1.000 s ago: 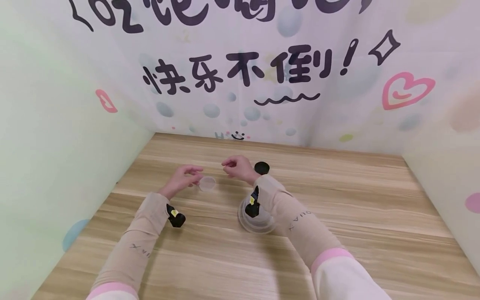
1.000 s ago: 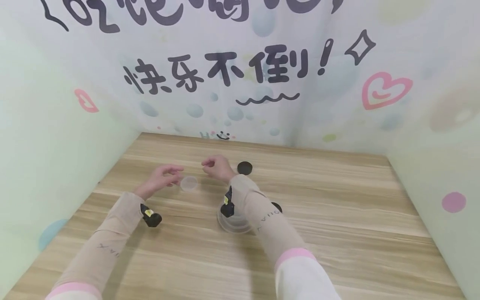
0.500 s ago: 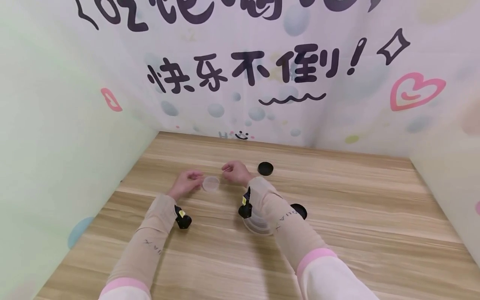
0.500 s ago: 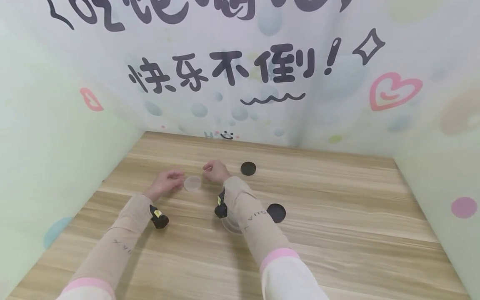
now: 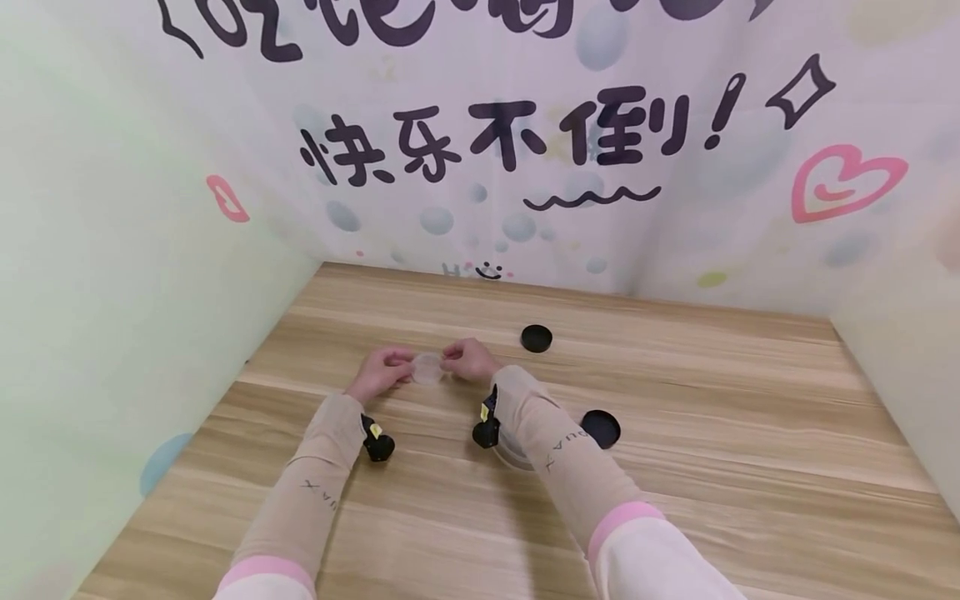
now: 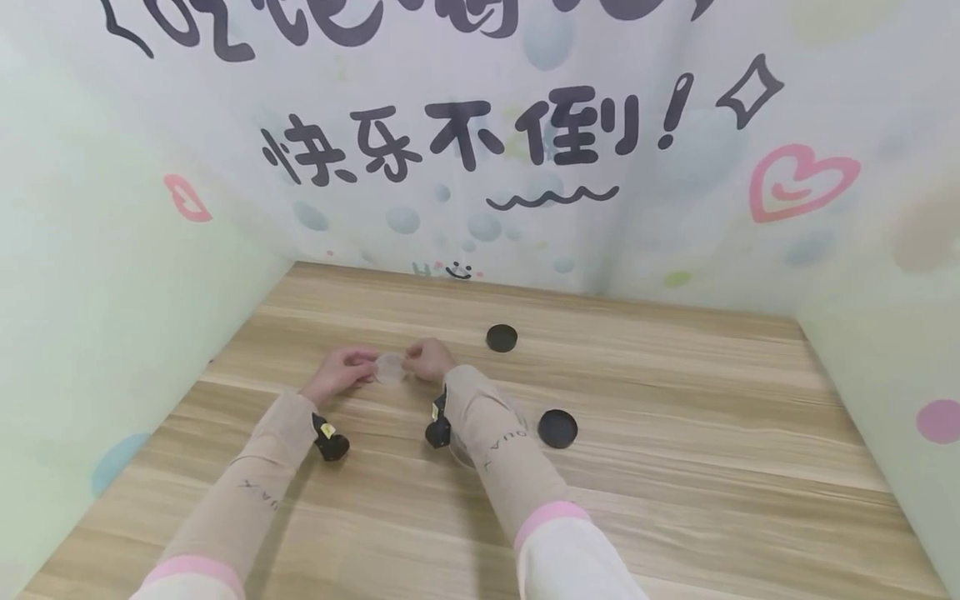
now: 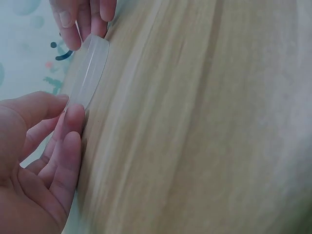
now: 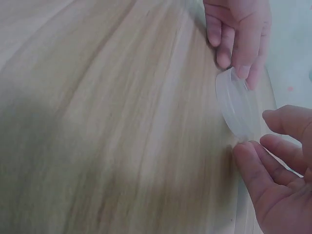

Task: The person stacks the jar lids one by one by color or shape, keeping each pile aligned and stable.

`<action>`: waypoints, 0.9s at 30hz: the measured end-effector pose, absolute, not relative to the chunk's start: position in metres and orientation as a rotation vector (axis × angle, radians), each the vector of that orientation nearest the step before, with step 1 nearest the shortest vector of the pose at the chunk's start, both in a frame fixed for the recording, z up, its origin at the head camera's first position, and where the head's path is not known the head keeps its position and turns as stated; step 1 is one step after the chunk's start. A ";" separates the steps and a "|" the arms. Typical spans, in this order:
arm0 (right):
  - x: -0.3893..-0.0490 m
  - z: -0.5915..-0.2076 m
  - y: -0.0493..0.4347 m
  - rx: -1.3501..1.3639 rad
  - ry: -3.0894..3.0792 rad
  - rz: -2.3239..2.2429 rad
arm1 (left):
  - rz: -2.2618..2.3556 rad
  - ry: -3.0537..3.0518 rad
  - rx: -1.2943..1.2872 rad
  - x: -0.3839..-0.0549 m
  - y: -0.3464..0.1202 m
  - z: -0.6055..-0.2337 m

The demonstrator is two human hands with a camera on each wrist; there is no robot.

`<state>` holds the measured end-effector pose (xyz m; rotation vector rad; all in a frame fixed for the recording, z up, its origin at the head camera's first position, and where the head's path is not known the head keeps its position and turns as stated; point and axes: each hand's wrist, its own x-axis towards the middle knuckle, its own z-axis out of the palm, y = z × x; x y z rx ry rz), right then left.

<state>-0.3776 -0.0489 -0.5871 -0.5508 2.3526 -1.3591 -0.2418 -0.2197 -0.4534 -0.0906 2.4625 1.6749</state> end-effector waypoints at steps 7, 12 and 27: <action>-0.286 -0.454 -0.038 -0.498 2.300 -1.373 | 1.792 2.363 -0.121 -0.242 -0.216 -0.459; -0.341 -0.528 -0.041 -0.569 2.328 -1.314 | 1.821 2.340 -0.176 -0.242 -0.211 -0.461; -0.360 -0.516 -0.006 -0.569 2.209 -1.169 | 1.827 2.299 -0.169 -0.244 -0.185 -0.458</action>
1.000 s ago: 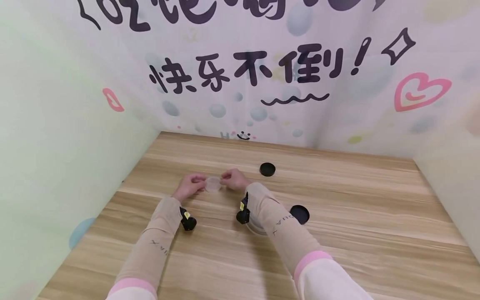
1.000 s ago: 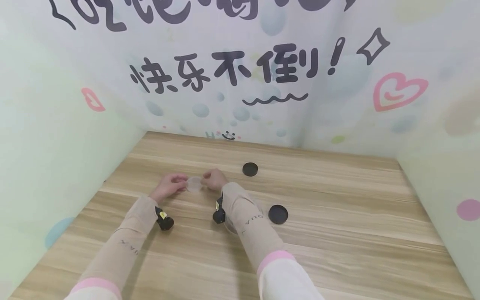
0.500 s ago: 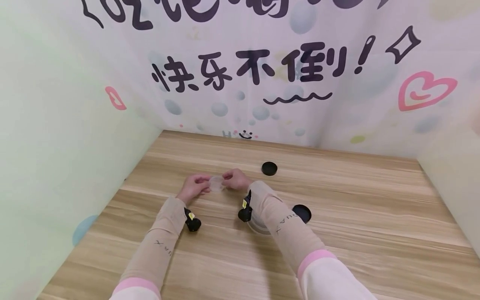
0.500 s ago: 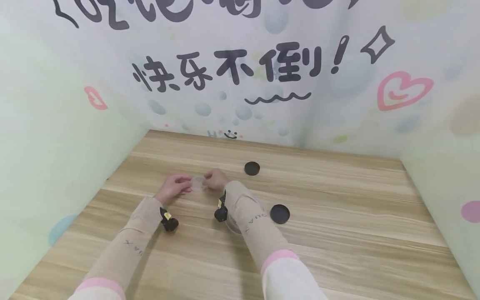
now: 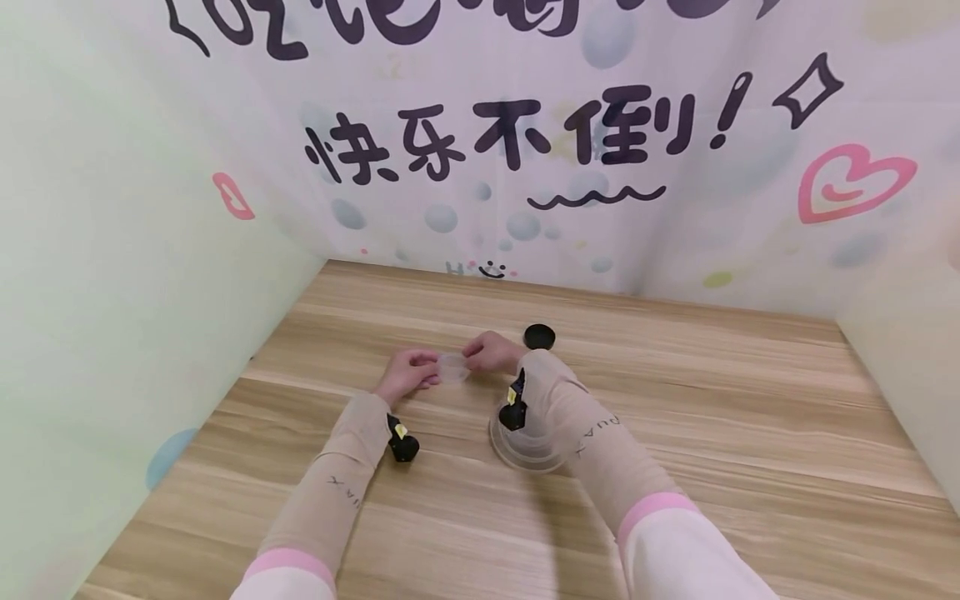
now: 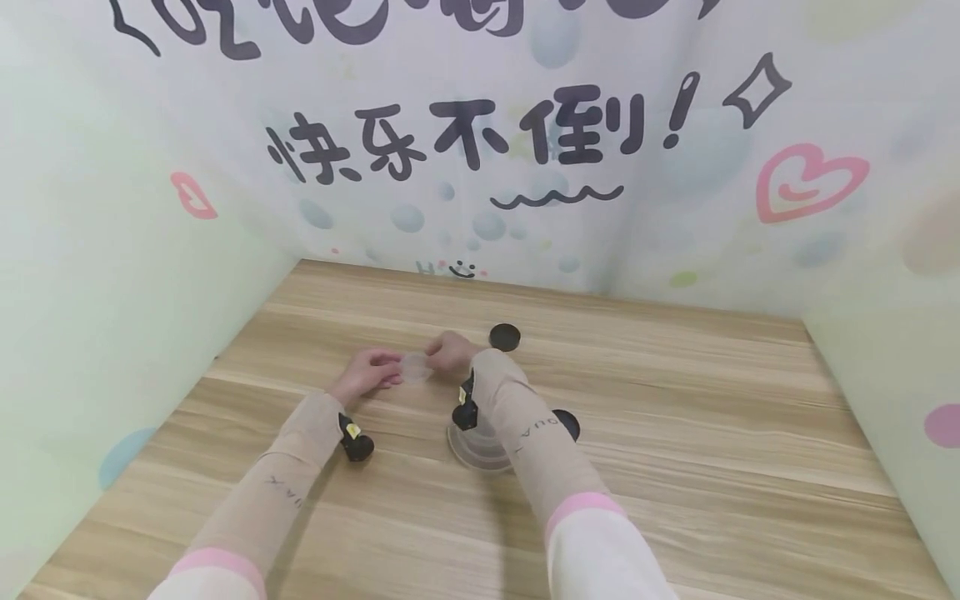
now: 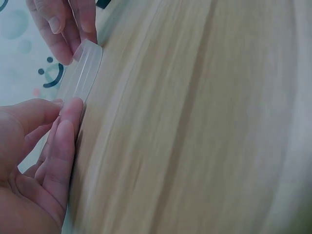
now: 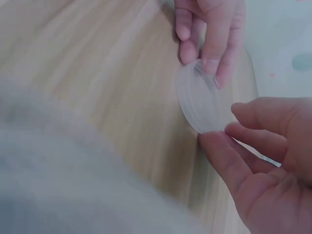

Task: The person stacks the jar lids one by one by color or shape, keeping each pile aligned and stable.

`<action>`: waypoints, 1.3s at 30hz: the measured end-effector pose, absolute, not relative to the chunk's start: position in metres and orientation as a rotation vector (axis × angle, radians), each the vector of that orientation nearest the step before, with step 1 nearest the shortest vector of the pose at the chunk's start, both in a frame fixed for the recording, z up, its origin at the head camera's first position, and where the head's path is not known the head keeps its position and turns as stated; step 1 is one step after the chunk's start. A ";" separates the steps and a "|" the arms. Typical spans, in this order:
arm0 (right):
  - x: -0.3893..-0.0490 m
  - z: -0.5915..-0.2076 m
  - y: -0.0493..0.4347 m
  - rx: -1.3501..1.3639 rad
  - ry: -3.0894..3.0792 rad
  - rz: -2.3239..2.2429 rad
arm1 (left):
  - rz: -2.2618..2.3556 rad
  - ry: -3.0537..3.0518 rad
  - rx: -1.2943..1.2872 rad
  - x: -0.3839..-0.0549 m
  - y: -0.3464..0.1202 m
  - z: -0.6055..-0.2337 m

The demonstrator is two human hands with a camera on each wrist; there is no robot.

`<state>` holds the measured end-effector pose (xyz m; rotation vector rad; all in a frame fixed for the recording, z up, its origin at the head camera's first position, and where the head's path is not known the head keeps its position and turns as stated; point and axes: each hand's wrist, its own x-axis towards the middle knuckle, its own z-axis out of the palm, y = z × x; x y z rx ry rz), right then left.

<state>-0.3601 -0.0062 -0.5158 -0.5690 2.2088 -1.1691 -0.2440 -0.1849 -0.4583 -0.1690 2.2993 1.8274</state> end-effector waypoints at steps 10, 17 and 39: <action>-0.367 -0.507 0.033 -0.683 2.051 -1.150 | 1.831 2.304 -0.148 -0.249 -0.160 -0.460; -0.313 -0.436 0.050 -0.486 2.066 -1.150 | 1.840 2.311 -0.104 -0.253 -0.141 -0.465; -0.292 -0.433 0.099 -0.497 2.020 -1.270 | 1.874 2.295 -0.034 -0.253 -0.102 -0.470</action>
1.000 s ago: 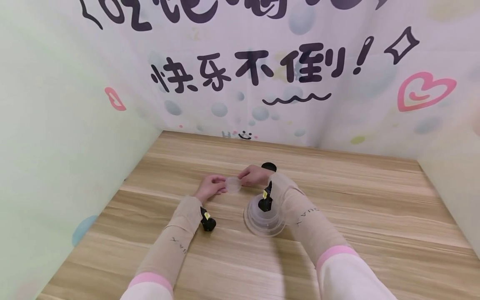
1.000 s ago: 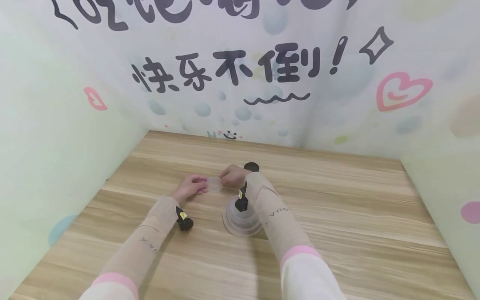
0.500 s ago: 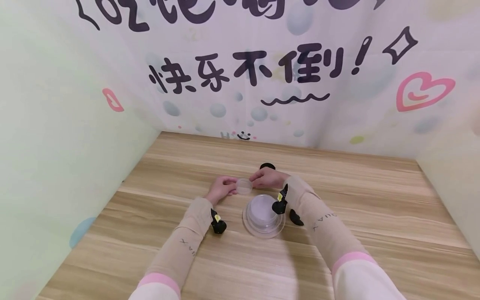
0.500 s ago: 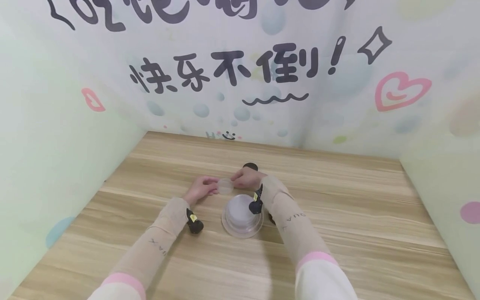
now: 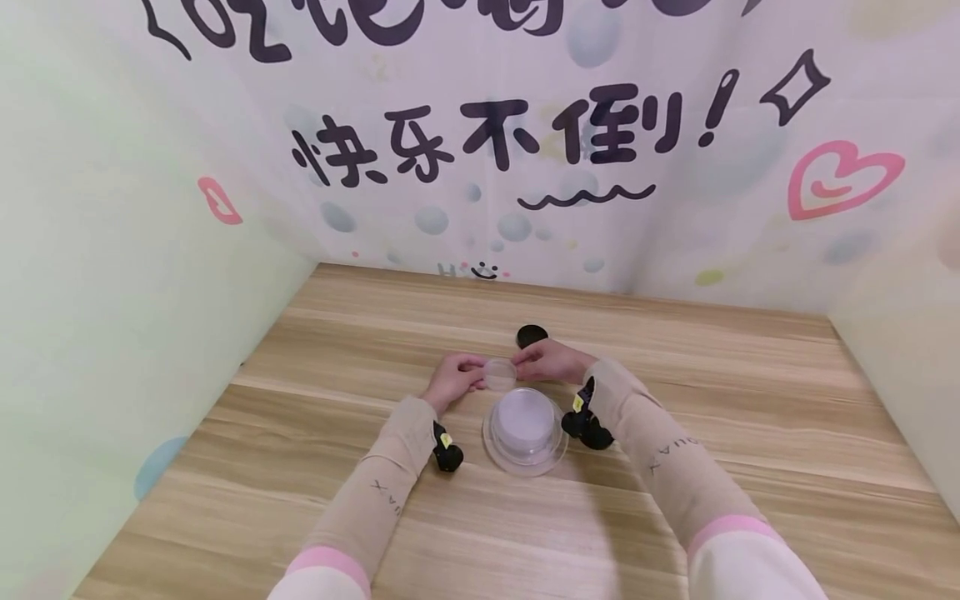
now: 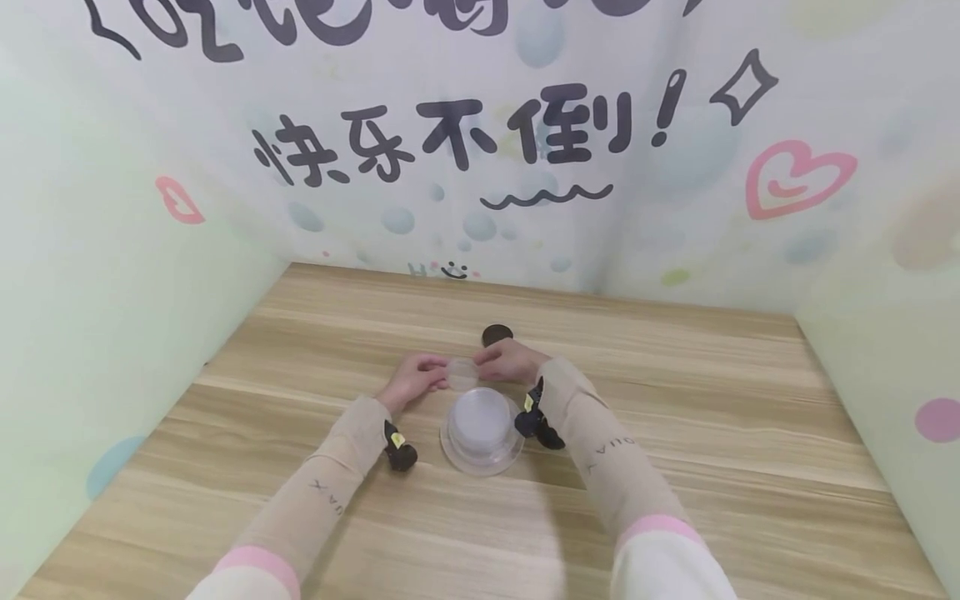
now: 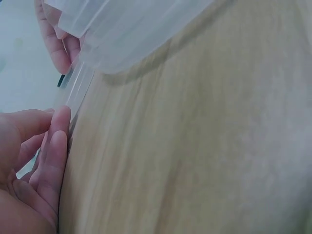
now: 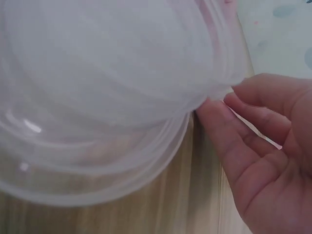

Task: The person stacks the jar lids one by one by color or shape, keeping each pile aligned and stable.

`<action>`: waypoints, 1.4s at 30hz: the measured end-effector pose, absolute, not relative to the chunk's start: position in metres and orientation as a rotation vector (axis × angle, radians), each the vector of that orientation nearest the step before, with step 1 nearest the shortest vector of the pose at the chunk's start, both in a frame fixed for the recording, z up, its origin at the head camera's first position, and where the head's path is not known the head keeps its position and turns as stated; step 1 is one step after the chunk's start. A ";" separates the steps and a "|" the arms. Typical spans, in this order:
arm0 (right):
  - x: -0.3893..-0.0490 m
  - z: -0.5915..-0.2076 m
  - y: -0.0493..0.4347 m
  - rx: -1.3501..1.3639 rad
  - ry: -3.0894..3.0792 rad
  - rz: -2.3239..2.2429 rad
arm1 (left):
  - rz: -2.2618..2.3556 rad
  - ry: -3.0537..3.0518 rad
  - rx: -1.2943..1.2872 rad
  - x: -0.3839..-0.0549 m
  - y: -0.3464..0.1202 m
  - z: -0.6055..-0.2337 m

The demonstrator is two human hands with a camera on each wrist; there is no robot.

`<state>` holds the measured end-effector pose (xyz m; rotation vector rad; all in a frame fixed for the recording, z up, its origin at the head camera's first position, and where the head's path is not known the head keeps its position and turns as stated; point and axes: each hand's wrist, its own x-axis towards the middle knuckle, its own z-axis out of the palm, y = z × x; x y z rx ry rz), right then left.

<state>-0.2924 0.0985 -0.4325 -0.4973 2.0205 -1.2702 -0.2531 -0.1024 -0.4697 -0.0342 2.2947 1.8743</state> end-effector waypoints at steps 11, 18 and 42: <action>-0.287 -0.437 0.103 -0.475 1.964 -1.317 | 1.815 2.366 -0.015 -0.250 -0.101 -0.468; -0.285 -0.435 0.103 -0.419 1.982 -1.337 | 1.761 2.438 0.012 -0.246 -0.097 -0.463; -0.278 -0.413 0.103 -0.234 2.193 -1.547 | 1.890 2.333 -0.082 -0.250 -0.082 -0.430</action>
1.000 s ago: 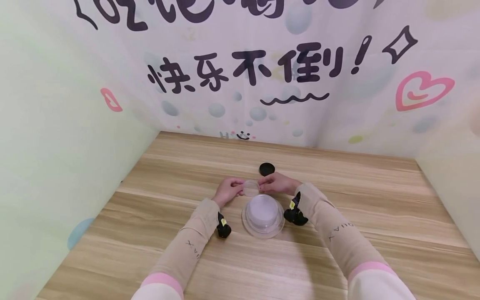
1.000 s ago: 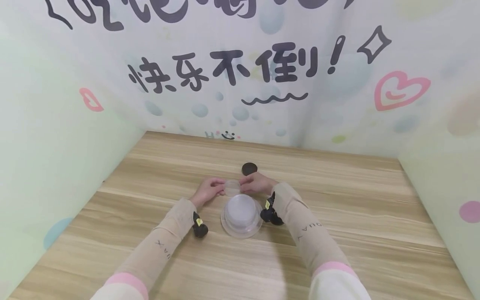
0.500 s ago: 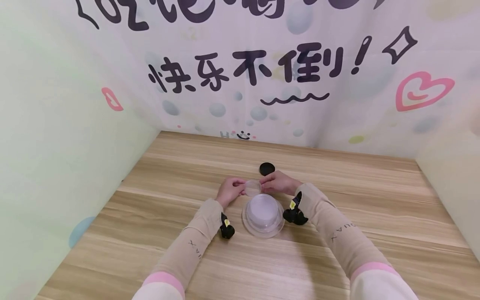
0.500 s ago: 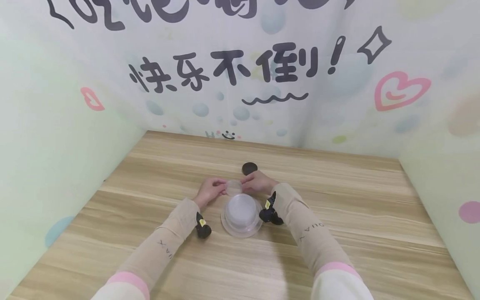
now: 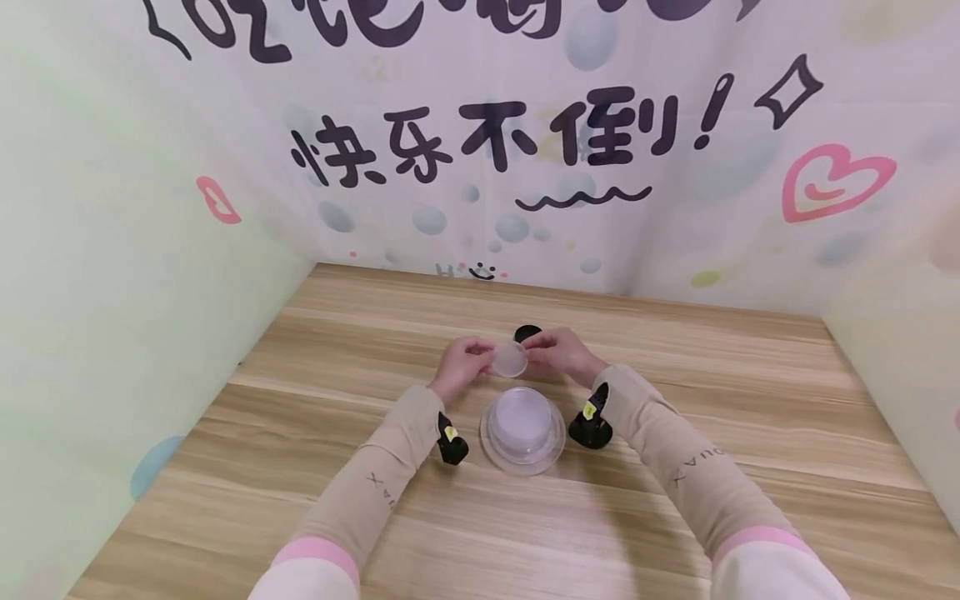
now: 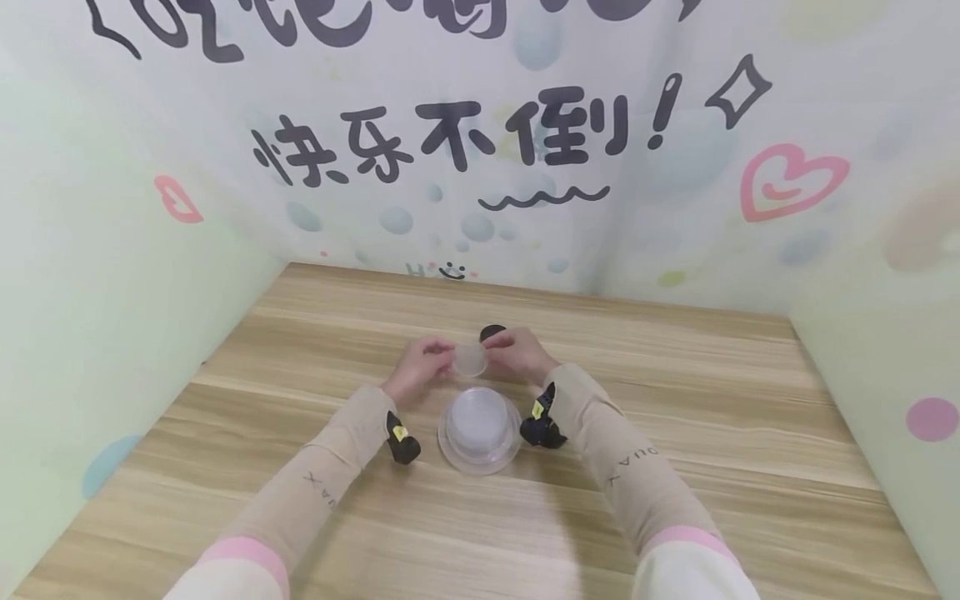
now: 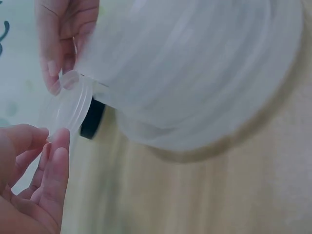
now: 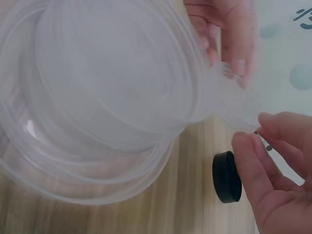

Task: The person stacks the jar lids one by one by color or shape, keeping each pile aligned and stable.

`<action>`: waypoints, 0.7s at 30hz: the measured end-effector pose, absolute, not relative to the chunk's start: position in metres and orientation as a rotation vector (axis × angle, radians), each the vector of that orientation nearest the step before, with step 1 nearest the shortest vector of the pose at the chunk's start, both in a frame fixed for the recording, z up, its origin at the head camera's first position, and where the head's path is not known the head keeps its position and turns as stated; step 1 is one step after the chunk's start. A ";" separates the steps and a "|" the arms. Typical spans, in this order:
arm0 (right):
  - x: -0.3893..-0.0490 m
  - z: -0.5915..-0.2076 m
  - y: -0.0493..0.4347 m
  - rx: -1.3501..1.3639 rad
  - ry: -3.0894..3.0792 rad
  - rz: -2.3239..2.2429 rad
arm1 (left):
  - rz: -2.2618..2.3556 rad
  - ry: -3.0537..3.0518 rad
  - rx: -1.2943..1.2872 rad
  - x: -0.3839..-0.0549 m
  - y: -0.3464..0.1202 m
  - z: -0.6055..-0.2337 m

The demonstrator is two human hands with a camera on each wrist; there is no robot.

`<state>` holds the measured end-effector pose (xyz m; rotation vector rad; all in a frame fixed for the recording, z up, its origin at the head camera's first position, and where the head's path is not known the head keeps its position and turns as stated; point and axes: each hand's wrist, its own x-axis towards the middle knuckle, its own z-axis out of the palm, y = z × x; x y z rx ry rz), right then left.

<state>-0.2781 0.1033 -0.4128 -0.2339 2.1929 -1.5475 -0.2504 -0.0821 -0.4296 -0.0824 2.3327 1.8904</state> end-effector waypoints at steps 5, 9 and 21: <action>-0.274 -0.404 0.103 -0.250 2.230 -1.588 | 1.885 2.284 -0.035 -0.251 -0.082 -0.415; -0.271 -0.398 0.106 -0.280 2.224 -1.620 | 1.914 2.210 -0.021 -0.250 -0.082 -0.406; -0.260 -0.391 0.115 -0.345 2.219 -1.620 | 1.807 2.243 0.112 -0.240 -0.083 -0.393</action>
